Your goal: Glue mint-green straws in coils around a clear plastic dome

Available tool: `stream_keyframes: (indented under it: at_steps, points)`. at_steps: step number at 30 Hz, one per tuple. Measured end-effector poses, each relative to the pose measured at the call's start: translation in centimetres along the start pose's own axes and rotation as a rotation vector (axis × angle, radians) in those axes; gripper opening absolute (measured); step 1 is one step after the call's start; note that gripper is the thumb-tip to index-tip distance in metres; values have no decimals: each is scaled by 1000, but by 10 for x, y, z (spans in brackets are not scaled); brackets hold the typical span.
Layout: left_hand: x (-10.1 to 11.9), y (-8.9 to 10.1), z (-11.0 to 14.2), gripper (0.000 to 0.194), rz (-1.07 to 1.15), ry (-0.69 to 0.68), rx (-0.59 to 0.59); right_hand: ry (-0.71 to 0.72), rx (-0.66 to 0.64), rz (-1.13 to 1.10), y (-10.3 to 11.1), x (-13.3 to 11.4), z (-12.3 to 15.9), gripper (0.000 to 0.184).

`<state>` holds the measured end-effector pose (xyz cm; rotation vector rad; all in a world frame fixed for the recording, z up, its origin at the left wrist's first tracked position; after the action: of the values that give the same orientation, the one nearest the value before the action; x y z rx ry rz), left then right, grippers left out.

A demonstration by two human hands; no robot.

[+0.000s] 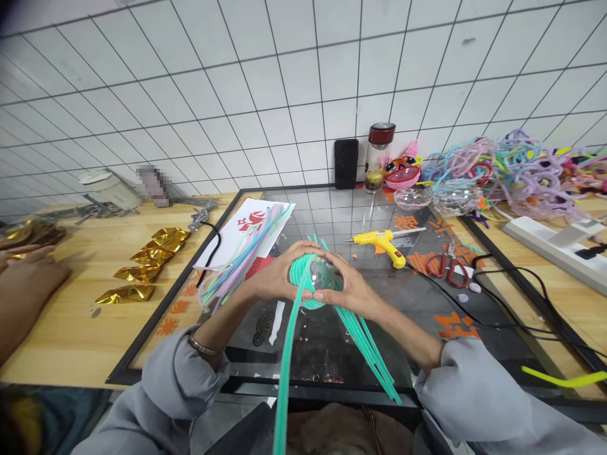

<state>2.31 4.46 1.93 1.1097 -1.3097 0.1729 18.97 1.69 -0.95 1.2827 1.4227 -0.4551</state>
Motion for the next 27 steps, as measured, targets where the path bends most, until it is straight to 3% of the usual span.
stream_keyframes:
  at_steps: [12,21,27]
  points:
    - [6,-1,0,79,10,-28,-5,-14,27,-17,0,-3,2,85]
    - [12,-2,2,78,9,26,-29,79,320,11,18,-5,5,59]
    - [7,0,3,81,49,110,-37,4,544,89,35,8,3,34]
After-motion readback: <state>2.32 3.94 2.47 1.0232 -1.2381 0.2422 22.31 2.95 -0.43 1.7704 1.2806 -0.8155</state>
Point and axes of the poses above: each hand's wrist, its own z-axis away from the middle knuckle, its own y-axis out of the back of the hand, x = y × z, the point moved 5 cm from there along -z, towards the middle knuckle, and after that the axes turned 5 degrees about y, right-handed, at the moved point
